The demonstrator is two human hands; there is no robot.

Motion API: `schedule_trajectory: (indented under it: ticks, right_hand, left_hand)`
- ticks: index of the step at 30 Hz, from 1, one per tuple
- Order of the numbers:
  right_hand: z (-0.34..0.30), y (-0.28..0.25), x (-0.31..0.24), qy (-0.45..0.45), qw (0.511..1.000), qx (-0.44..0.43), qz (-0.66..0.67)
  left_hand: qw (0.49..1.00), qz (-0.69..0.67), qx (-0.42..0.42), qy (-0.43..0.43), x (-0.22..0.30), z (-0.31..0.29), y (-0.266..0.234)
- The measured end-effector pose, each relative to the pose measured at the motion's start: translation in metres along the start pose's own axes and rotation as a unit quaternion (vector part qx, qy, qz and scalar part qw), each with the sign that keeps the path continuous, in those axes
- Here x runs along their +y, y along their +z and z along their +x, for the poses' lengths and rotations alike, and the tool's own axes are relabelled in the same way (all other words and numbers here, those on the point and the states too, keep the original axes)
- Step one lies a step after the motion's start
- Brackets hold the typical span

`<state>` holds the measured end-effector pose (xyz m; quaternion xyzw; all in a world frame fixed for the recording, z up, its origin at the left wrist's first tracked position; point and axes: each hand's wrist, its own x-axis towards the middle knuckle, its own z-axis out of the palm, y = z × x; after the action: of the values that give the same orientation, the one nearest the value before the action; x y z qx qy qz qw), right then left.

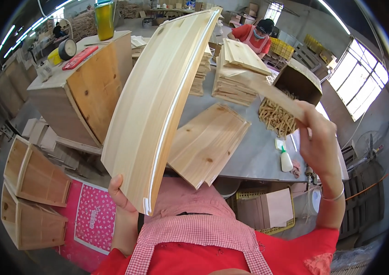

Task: Applying glue to wooden panels, assembling them into boxes, securing with rubber bands, and finishing with a nail gun.

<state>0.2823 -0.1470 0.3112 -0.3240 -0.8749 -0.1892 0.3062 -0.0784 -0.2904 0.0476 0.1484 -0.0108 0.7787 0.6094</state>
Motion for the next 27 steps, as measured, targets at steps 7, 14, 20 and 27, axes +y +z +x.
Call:
schedule_trajectory:
  ticks: [7, 14, 20, 27]
  right_hand:
    - [0.064, 0.132, 0.132, -0.054, 0.977, 0.149, -0.143]
    - [0.087, 0.296, 0.233, 0.094, 0.973, -0.021, -0.207]
    - [0.068, 0.313, 0.124, 0.080, 0.991, 0.065, -0.089]
    - [-0.089, 0.315, -0.122, -0.024, 0.930, -0.347, 0.118]
  left_hand:
    - [0.998, 0.035, 0.041, -0.019, -0.003, 0.027, -0.010]
    - [0.978, 0.153, 0.133, 0.038, -0.006, 0.035, -0.011]
    - [0.975, 0.148, 0.163, 0.040, 0.007, 0.033, -0.025]
    - [0.983, 0.092, 0.149, 0.058, 0.023, 0.019, -0.039]
